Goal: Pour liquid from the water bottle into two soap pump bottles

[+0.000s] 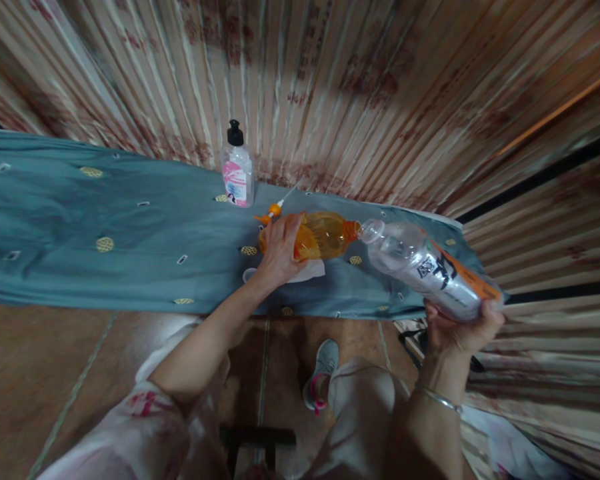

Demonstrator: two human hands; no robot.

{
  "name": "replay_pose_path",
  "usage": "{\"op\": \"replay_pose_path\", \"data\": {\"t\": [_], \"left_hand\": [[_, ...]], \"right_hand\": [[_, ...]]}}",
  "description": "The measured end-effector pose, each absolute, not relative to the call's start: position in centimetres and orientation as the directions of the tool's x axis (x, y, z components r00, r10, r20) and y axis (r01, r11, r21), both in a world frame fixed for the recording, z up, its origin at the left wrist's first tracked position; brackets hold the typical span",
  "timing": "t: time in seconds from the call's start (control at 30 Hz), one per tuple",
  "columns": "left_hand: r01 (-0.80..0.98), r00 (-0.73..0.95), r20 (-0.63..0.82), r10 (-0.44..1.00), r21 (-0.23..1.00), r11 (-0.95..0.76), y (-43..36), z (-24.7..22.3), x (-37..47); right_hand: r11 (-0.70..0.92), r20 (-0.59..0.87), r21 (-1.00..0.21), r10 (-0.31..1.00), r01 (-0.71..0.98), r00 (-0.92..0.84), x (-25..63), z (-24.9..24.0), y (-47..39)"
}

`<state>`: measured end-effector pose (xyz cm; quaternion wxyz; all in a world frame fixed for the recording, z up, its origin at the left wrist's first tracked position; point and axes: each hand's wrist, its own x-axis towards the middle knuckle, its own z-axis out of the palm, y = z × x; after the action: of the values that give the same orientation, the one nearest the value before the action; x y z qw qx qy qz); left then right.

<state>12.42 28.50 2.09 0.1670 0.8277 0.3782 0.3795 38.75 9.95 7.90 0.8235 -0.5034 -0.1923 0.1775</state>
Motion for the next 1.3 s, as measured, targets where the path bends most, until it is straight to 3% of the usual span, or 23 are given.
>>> {"op": "replay_pose_path", "data": {"t": [0.1, 1.3], "left_hand": [[0.503, 0.424, 0.497, 0.757, 0.566, -0.653, 28.49, 2.12, 12.42], [0.470, 0.422, 0.543, 0.726, 0.553, -0.688, 28.71, 1.71, 12.38]], "right_hand": [[0.455, 0.206, -0.890, 0.451, -0.025, 0.868, 38.69, 7.92, 10.03], [0.445, 0.193, -0.895, 0.452, -0.033, 0.871, 38.88, 7.72, 9.99]]}}
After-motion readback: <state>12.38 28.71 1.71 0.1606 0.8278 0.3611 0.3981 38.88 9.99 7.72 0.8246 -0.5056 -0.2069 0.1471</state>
